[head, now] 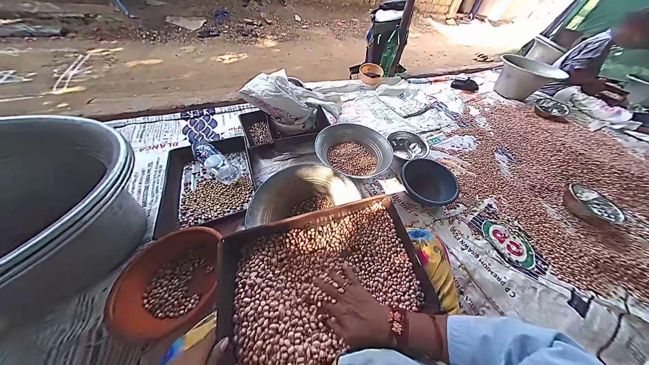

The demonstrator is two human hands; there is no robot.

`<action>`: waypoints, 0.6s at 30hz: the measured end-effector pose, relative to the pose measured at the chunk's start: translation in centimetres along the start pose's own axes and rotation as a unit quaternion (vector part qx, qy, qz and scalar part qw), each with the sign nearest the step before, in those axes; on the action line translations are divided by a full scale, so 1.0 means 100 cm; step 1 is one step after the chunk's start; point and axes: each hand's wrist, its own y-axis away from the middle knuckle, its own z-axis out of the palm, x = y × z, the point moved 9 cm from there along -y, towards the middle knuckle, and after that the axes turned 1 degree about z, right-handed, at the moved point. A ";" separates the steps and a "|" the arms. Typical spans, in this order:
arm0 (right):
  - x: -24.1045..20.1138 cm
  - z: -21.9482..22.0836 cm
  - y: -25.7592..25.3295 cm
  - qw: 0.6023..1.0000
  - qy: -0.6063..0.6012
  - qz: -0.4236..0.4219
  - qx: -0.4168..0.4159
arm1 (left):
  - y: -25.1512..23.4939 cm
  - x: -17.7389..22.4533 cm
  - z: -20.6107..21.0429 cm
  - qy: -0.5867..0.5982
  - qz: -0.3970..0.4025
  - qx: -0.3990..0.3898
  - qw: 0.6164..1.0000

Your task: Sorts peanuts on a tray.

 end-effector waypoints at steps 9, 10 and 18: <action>0.140 -0.039 0.009 0.958 0.094 0.272 0.018 | -0.003 0.001 -0.001 -0.012 0.001 0.054 0.998; 0.137 -0.038 -0.007 0.954 0.068 0.290 0.020 | -0.003 0.001 -0.001 -0.008 -0.003 0.048 0.999; 0.010 -0.010 -0.071 0.994 -0.074 0.079 0.020 | -0.003 -0.004 0.001 0.000 -0.026 0.031 0.999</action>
